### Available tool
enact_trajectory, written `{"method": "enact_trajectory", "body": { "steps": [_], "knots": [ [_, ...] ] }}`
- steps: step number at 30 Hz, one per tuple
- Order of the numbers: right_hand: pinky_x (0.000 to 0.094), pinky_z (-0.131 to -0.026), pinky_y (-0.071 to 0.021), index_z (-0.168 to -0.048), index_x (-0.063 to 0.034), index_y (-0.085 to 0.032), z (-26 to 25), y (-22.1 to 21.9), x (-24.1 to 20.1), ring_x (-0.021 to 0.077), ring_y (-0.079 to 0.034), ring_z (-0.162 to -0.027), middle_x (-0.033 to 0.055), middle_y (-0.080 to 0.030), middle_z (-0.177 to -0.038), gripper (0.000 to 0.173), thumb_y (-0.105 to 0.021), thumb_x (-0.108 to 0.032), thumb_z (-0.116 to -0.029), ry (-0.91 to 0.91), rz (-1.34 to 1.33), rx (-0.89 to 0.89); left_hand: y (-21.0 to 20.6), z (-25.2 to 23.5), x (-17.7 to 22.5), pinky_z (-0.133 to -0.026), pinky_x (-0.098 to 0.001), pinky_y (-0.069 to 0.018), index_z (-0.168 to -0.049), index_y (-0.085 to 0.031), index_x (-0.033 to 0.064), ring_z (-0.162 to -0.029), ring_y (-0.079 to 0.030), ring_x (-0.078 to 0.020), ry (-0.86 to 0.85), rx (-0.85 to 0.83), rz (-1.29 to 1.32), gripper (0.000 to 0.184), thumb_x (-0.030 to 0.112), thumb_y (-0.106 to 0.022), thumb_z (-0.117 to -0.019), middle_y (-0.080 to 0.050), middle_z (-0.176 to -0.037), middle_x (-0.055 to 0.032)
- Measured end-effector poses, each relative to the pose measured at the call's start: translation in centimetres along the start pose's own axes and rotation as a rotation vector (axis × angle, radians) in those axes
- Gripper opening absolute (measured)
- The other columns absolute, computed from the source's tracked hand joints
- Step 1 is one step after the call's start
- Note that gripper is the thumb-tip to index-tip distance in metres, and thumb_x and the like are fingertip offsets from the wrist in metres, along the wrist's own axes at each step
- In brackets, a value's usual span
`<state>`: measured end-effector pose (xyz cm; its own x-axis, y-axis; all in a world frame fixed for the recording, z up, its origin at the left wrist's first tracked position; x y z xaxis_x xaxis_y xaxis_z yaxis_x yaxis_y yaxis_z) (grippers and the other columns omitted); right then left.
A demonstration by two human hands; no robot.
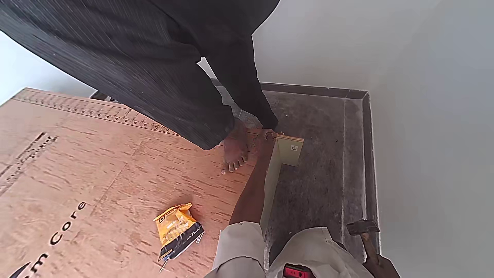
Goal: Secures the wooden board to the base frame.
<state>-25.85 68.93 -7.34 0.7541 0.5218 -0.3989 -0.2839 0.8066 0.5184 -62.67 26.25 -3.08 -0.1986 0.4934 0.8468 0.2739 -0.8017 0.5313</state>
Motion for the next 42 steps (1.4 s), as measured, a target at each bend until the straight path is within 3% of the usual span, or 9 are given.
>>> {"method": "enact_trajectory", "body": {
  "steps": [3,9,19,23,28,30,32,37,42],
  "knots": [
    [0.0361,-0.056,-0.0457,-0.091,-0.0007,-0.060,-3.8,-2.1,2.3,0.0140,-0.052,-0.057,0.0037,-0.055,-0.066,0.012,-0.071,-0.005,-0.0876,-0.007,-0.140,-0.045,0.3,0.0,0.0,-0.094,-0.0492,-0.0552,-0.121,-0.070,0.0029,-0.100,-0.072,-0.0286,-0.002,0.002,-0.026,0.022,0.011,-0.058,-0.1044,-0.075,-0.108,-0.0154],
    [0.0329,-0.044,-0.0462,-0.094,-0.0023,-0.057,-5.1,-1.2,-3.4,0.0152,-0.051,-0.043,0.0038,-0.053,-0.056,0.012,-0.067,-0.010,-0.0912,0.056,-0.222,-0.069,-0.1,-0.2,0.1,-0.096,-0.0486,-0.0546,-0.122,-0.069,0.0004,-0.102,-0.072,-0.0293,-0.031,-0.009,-0.010,0.023,0.008,-0.059,-0.1032,-0.075,-0.110,-0.0177],
    [0.0267,-0.047,-0.0502,-0.109,-0.0045,-0.060,-3.2,3.4,-28.6,0.0079,-0.056,-0.048,-0.0036,-0.057,-0.064,0.031,-0.063,-0.030,-0.0910,0.681,-0.123,0.063,0.0,-0.2,0.3,-0.096,-0.0508,-0.0545,-0.121,-0.071,0.0001,-0.102,-0.073,-0.0310,-0.072,-0.016,-0.023,0.023,0.009,-0.059,-0.1032,-0.075,-0.110,-0.0180],
    [0.0239,-0.047,-0.0522,-0.114,-0.0040,-0.056,-1.8,2.6,-36.6,0.0056,-0.056,-0.049,-0.0037,-0.057,-0.069,0.031,-0.062,-0.029,-0.0969,0.883,-0.129,0.003,0.1,0.2,0.9,-0.087,-0.0515,-0.0574,-0.115,-0.073,-0.0015,-0.091,-0.074,-0.0320,-0.165,0.033,-0.037,0.020,0.007,-0.063,-0.1001,-0.076,-0.102,-0.0186],
    [0.0280,-0.050,-0.0509,-0.102,-0.0061,-0.059,-1.4,1.2,-43.3,0.0082,-0.055,-0.050,-0.0021,-0.053,-0.064,0.044,-0.048,-0.049,-0.1049,1.029,-0.032,0.034,-0.2,-0.2,0.7,-0.091,-0.0525,-0.0574,-0.127,-0.066,0.0014,-0.098,-0.075,-0.0302,-0.133,-0.013,-0.045,0.029,0.009,-0.065,-0.0995,-0.076,-0.109,-0.0158],
    [0.0308,-0.049,-0.0498,-0.096,-0.0066,-0.058,-1.4,0.1,-44.8,0.0110,-0.054,-0.050,-0.0007,-0.051,-0.062,0.055,-0.036,-0.055,-0.1070,1.056,0.028,0.068,-0.3,0.0,0.5,-0.089,-0.0529,-0.0579,-0.133,-0.062,0.0006,-0.095,-0.075,-0.0311,-0.134,-0.007,-0.023,0.036,0.008,-0.067,-0.0984,-0.076,-0.107,-0.0170],
    [0.0396,-0.055,-0.0492,-0.100,-0.0001,-0.060,-1.2,-0.9,-46.0,0.0203,-0.056,-0.056,0.0063,-0.052,-0.065,0.055,-0.036,-0.049,-0.1097,1.068,0.180,0.138,-0.2,-0.1,0.5,-0.087,-0.0532,-0.0582,-0.139,-0.056,0.0013,-0.092,-0.075,-0.0316,-0.122,-0.009,-0.017,0.043,0.009,-0.068,-0.0980,-0.076,-0.104,-0.0167],
    [0.0515,-0.079,-0.0522,-0.105,-0.0003,-0.060,-5.1,-4.3,-45.9,0.0343,-0.066,-0.089,0.0180,-0.062,-0.089,0.055,-0.038,-0.050,-0.1098,0.767,0.652,0.014,-0.3,0.2,0.4,-0.089,-0.0591,-0.0554,-0.147,-0.047,0.0043,-0.094,-0.073,-0.0394,0.015,-0.070,-0.105,0.051,0.012,-0.065,-0.0994,-0.074,-0.101,-0.0197],
    [0.0474,-0.069,-0.0518,-0.107,0.0008,-0.059,-2.8,-2.8,-46.1,0.0305,-0.064,-0.073,0.0137,-0.058,-0.077,0.052,-0.040,-0.048,-0.1100,0.902,0.434,0.154,-0.3,0.1,0.7,-0.089,-0.0572,-0.0564,-0.147,-0.048,0.0032,-0.095,-0.074,-0.0372,-0.053,-0.050,-0.075,0.052,0.014,-0.067,-0.0995,-0.075,-0.104,-0.0180]
  ]
}}
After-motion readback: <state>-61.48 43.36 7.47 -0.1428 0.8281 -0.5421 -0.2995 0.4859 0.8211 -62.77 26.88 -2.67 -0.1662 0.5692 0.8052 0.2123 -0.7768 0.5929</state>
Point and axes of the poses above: each hand's wrist, its own z-axis away from the middle knuckle, its own y-axis out of the back of the hand, x = y × z, the point moved 8 cm from there along -z, towards the middle knuckle
